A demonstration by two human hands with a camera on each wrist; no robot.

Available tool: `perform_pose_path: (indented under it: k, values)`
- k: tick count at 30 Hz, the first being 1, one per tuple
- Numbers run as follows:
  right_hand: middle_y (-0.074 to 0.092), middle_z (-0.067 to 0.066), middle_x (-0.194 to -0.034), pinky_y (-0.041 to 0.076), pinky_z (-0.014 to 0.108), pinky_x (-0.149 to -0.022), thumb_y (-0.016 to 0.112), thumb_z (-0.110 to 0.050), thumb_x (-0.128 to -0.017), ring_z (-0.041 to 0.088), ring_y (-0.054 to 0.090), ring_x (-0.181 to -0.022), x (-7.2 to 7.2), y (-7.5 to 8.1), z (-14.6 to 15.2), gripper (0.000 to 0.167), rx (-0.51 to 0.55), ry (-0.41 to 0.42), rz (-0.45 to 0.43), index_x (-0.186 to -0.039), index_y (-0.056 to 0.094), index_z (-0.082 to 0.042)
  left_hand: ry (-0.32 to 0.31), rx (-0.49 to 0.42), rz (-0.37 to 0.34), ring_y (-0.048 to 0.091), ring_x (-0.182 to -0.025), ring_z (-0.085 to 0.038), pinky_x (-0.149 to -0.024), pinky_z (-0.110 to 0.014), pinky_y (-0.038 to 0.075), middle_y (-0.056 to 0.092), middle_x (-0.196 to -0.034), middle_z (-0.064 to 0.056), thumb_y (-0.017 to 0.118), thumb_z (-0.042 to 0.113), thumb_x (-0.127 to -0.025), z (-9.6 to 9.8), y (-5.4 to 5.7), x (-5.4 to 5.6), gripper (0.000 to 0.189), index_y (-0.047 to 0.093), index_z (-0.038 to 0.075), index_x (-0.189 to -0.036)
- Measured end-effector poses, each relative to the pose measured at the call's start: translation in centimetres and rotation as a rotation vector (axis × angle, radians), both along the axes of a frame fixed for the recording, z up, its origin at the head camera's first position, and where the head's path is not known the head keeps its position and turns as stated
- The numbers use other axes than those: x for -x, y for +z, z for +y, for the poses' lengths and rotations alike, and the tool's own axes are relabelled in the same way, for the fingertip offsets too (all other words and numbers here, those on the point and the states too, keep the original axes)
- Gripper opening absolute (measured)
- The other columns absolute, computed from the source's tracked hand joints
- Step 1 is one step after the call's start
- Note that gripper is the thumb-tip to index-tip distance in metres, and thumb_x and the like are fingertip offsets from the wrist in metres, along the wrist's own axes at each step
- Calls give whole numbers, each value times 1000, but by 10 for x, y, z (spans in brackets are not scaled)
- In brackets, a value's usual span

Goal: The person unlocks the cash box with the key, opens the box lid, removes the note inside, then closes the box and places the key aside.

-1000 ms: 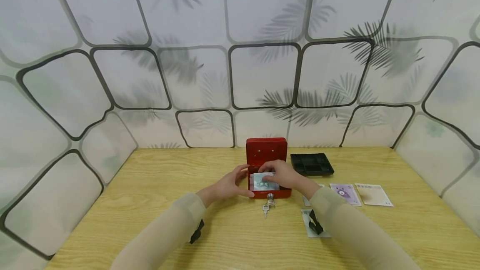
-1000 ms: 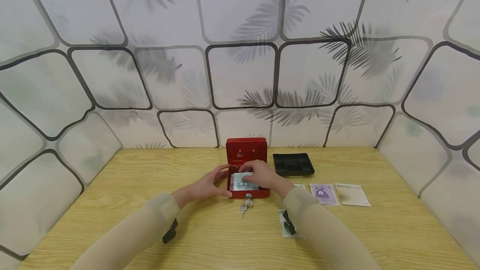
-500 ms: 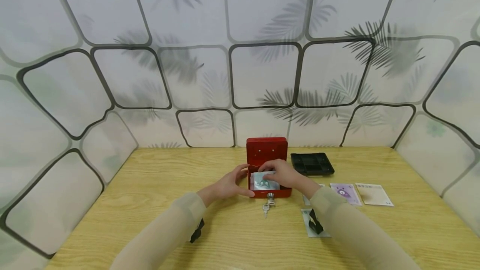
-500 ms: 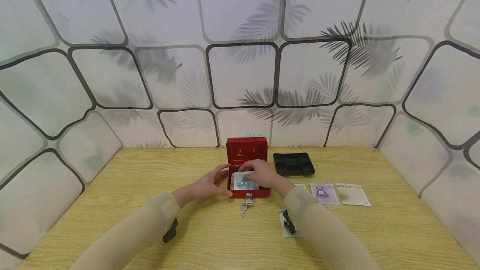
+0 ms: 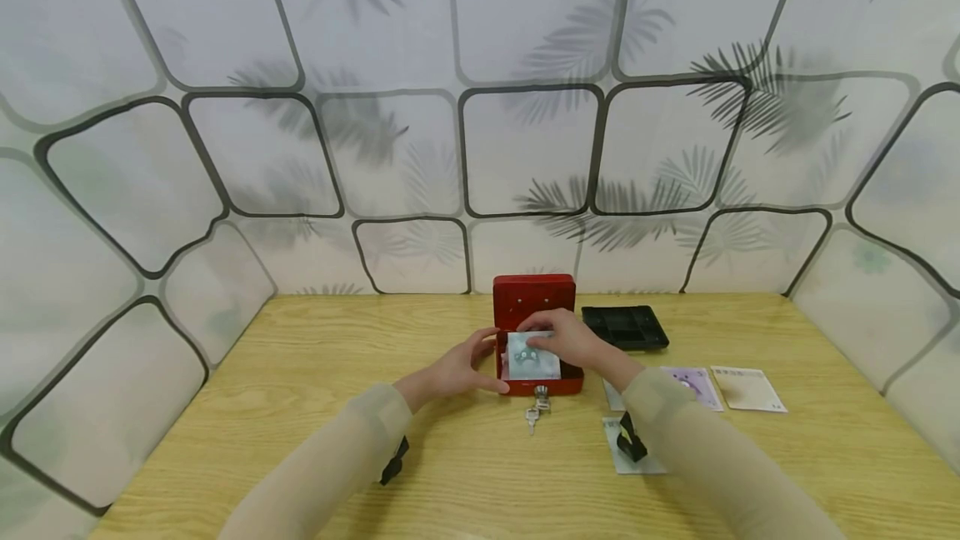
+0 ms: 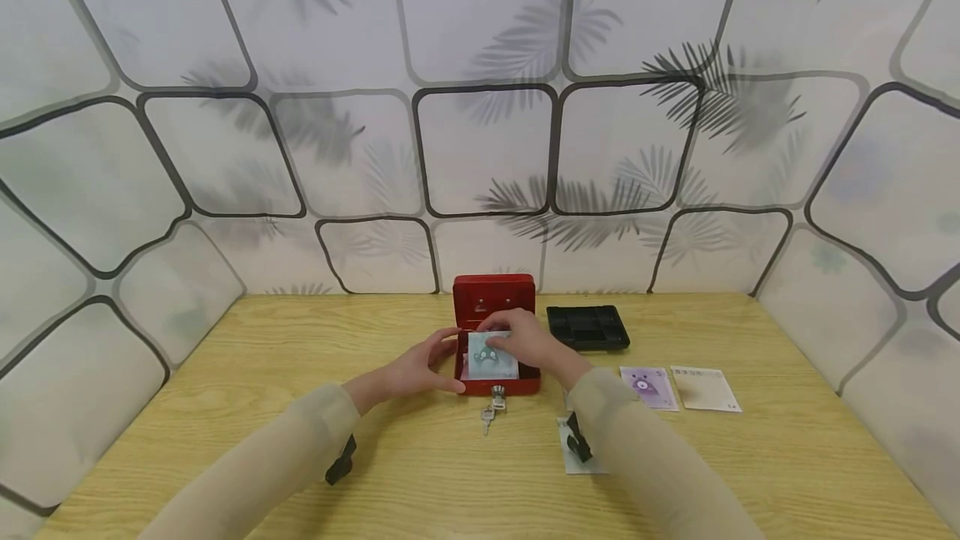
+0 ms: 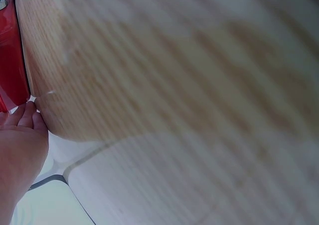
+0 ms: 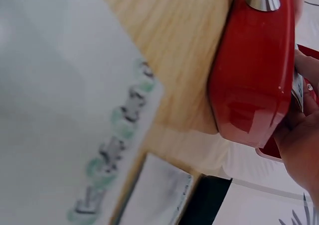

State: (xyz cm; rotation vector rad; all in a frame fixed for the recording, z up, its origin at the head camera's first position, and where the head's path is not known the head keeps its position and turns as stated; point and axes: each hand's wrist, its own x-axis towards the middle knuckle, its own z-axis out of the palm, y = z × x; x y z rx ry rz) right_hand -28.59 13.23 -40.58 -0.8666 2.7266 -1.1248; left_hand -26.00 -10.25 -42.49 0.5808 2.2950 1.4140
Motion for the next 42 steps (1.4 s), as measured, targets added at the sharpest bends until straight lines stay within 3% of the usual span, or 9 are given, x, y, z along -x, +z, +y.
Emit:
perform_pose_path:
  k: [15,23,31,42]
  values:
    - [68,4,-106,48,47,-92,67,-9,-92,23,60,-98,0,21,7,21,31,-38,9,-112,70,-7,1,5,1,25,-143,-31,-115,-46,21,30,-155,-16,79,20,-84,0,-2,2,87,26,14,-152]
    - [67,2,-107,49,45,-91,67,-12,-92,22,59,-98,-6,32,20,21,22,-52,-36,-113,70,-10,7,24,0,27,-142,-31,-114,-46,22,31,-154,-15,80,24,-82,0,-1,2,90,24,12,-152]
    - [67,1,-108,48,45,-89,67,-13,-92,21,59,-98,-17,38,46,20,35,-15,-5,-113,70,-11,15,30,7,27,-142,-29,-114,-44,24,32,-154,-14,82,25,-80,0,-2,2,93,25,12,-152]
    - [68,6,-111,50,32,-86,67,-14,-93,21,61,-101,-40,41,99,24,59,-26,14,-115,69,-7,10,41,15,27,-142,-29,-114,-44,24,32,-154,-13,82,25,-80,1,-3,2,92,25,13,-152]
